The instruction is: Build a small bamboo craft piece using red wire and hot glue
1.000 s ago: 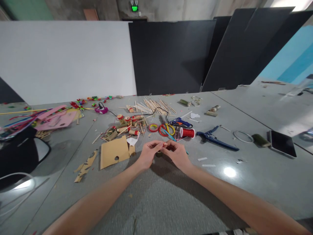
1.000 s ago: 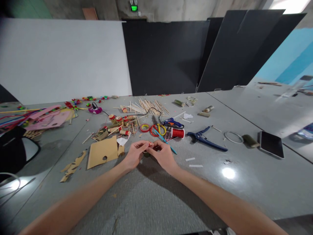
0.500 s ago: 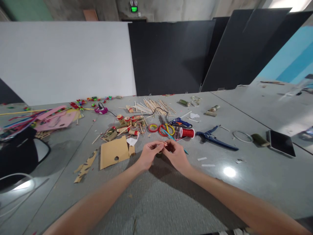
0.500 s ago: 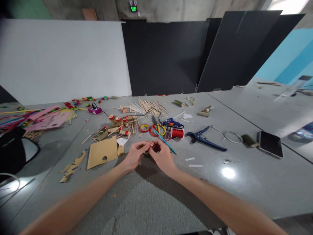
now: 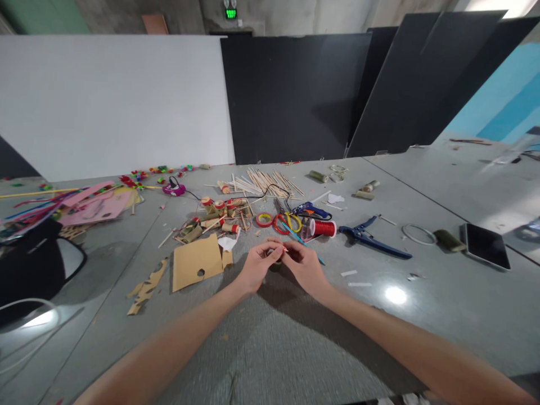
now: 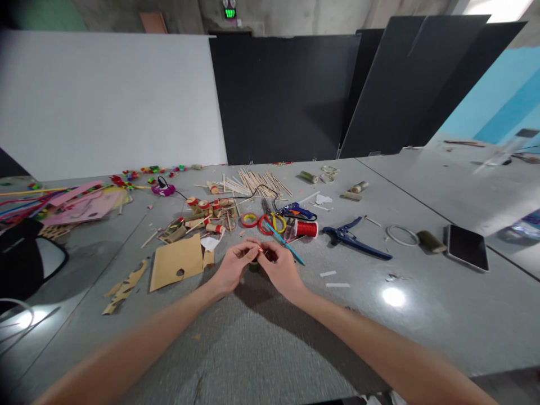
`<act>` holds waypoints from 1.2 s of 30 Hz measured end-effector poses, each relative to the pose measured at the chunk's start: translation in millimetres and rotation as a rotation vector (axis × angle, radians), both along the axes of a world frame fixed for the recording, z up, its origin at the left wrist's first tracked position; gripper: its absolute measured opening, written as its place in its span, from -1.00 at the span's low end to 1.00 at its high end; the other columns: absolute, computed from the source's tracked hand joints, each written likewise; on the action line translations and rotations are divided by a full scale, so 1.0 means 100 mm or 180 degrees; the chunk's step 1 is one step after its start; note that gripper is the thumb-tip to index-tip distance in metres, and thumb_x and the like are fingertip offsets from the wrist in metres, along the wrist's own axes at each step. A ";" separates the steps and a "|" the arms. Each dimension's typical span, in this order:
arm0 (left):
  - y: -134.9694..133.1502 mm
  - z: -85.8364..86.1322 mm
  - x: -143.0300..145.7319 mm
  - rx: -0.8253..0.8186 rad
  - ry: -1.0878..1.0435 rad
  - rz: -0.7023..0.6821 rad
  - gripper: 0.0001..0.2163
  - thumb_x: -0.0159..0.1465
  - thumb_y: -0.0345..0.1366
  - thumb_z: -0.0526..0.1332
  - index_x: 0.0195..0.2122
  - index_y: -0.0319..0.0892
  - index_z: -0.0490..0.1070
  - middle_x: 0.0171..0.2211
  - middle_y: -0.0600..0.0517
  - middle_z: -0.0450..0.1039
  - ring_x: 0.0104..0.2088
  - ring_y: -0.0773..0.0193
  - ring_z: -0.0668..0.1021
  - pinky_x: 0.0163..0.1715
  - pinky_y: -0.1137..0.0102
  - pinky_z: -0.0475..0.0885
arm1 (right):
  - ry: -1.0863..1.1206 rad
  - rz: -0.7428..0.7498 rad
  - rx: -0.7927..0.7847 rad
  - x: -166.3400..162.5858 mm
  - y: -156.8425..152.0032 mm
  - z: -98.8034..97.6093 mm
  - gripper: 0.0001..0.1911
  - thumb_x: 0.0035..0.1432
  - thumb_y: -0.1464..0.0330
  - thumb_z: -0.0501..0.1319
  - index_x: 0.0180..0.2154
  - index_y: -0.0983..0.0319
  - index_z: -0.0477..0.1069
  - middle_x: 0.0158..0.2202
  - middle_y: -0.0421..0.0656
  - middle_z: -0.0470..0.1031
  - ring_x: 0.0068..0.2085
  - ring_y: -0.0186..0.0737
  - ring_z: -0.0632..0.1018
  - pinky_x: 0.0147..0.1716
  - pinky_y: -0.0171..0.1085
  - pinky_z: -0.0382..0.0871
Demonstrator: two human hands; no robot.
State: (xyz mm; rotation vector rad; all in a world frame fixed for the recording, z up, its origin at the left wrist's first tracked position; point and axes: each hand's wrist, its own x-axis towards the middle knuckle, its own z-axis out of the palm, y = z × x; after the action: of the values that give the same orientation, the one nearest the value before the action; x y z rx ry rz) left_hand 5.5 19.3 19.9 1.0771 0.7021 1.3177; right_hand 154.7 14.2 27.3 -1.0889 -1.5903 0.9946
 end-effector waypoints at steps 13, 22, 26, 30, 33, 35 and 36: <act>-0.01 -0.04 0.01 -0.0100 -0.0015 -0.0007 -0.79 0.10 -0.13 0.47 -0.37 -0.17 0.64 -0.13 -0.02 0.42 -0.21 0.29 0.47 -0.23 0.44 0.38 | -0.0153 -0.0163 0.0218 0.00 -0.05 0.04 -0.76 0.22 0.20 0.26 -0.38 0.21 0.54 -0.43 -0.17 0.50 -0.40 -0.20 0.48 -0.41 -0.28 0.35; 0.00 -0.10 0.01 -0.0226 -0.0257 -0.0199 -0.76 0.10 -0.12 0.46 -0.36 -0.19 0.61 -0.13 -0.02 0.40 -0.40 0.37 0.44 -0.45 0.44 0.39 | 0.0400 0.0021 -0.0246 -0.02 -0.07 0.07 -0.79 0.20 0.18 0.30 -0.34 0.20 0.49 -0.48 -0.20 0.54 -0.47 -0.22 0.55 -0.43 -0.26 0.42; 0.00 -0.08 0.00 -0.0202 -0.0216 -0.0195 -0.78 0.12 -0.13 0.45 -0.37 -0.20 0.61 -0.17 -0.02 0.38 -0.34 0.33 0.45 -0.43 0.45 0.39 | 0.0407 0.0011 -0.0327 -0.02 -0.06 0.08 -0.75 0.18 0.15 0.31 -0.37 0.18 0.42 -0.53 -0.23 0.52 -0.48 -0.22 0.55 -0.45 -0.27 0.41; 0.00 -0.05 0.00 -0.0224 -0.0247 -0.0233 -0.75 0.12 -0.11 0.45 -0.40 -0.20 0.58 -0.27 0.02 0.38 -0.37 0.34 0.42 -0.44 0.45 0.37 | 0.0415 0.0023 -0.0363 -0.01 -0.06 0.07 -0.72 0.18 0.12 0.32 -0.37 0.18 0.39 -0.52 -0.24 0.53 -0.47 -0.22 0.56 -0.45 -0.29 0.39; 0.00 -0.06 0.01 -0.0227 -0.0218 -0.0167 -0.74 0.12 -0.10 0.45 -0.40 -0.21 0.57 -0.33 0.04 0.39 -0.37 0.34 0.41 -0.43 0.46 0.35 | 0.0404 0.0029 -0.0380 0.00 -0.06 0.06 -0.71 0.18 0.11 0.32 -0.36 0.18 0.38 -0.52 -0.23 0.54 -0.47 -0.22 0.57 -0.46 -0.30 0.38; 0.01 -0.08 0.01 -0.0239 -0.0202 -0.0128 -0.74 0.13 -0.10 0.44 -0.37 -0.21 0.56 -0.36 0.05 0.40 -0.38 0.34 0.40 -0.43 0.47 0.33 | 0.0392 0.0035 -0.0383 0.00 -0.06 0.06 -0.69 0.19 0.10 0.32 -0.37 0.19 0.37 -0.53 -0.23 0.54 -0.47 -0.22 0.58 -0.45 -0.30 0.39; 0.01 -0.10 0.01 -0.0253 -0.0198 -0.0115 -0.74 0.14 -0.10 0.44 -0.36 -0.21 0.56 -0.37 0.05 0.41 -0.39 0.34 0.40 -0.43 0.47 0.33 | 0.0384 0.0037 -0.0376 0.00 -0.06 0.06 -0.69 0.19 0.10 0.32 -0.37 0.19 0.37 -0.53 -0.23 0.55 -0.47 -0.22 0.57 -0.44 -0.30 0.39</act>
State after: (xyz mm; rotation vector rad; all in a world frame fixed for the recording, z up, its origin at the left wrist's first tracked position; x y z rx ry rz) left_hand 6.1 20.5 10.4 0.9768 0.6800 1.2767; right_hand 154.8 8.2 33.0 -1.0794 -1.4574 1.1524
